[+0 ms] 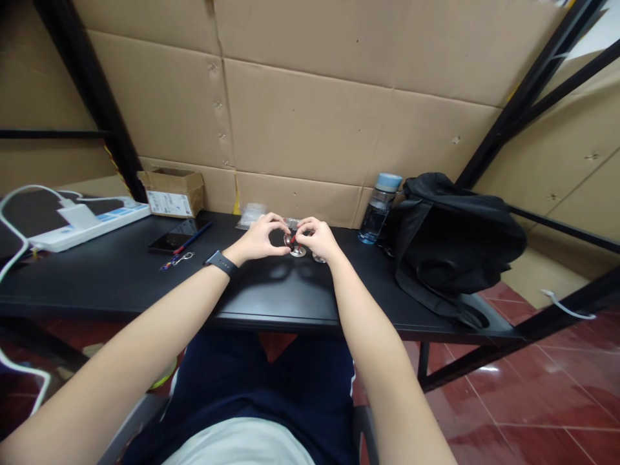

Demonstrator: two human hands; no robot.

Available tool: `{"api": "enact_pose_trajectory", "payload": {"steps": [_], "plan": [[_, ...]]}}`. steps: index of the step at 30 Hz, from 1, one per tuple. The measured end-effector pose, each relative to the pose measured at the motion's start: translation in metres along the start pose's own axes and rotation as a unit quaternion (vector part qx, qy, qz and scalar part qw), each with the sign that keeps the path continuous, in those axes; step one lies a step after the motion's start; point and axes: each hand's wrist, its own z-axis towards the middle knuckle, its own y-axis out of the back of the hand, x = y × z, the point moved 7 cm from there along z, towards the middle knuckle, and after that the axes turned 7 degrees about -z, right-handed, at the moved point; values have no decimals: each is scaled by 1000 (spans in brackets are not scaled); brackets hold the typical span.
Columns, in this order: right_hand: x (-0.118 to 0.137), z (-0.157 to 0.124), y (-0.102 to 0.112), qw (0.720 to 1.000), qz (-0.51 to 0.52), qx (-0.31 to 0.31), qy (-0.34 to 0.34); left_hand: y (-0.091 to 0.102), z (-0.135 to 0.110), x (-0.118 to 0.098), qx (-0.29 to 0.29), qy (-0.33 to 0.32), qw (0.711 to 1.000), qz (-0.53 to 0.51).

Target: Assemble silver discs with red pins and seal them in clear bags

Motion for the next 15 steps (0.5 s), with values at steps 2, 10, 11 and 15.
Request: {"api": "enact_pose_trajectory", "payload": {"steps": [2, 10, 11, 15], "plan": [[0, 0, 1, 1000, -6, -2, 0, -3, -1, 3, 16, 16, 1000, 12], [-3, 1, -8, 997, -64, 29, 16, -9, 1, 9, 23, 11, 1000, -13], [-4, 1, -9, 997, -69, 35, 14, -11, 1, 9, 30, 6, 1000, -8], [-5, 1, -14, 995, -81, 48, 19, -18, 2, 12, 54, 2, 998, 20]]}}
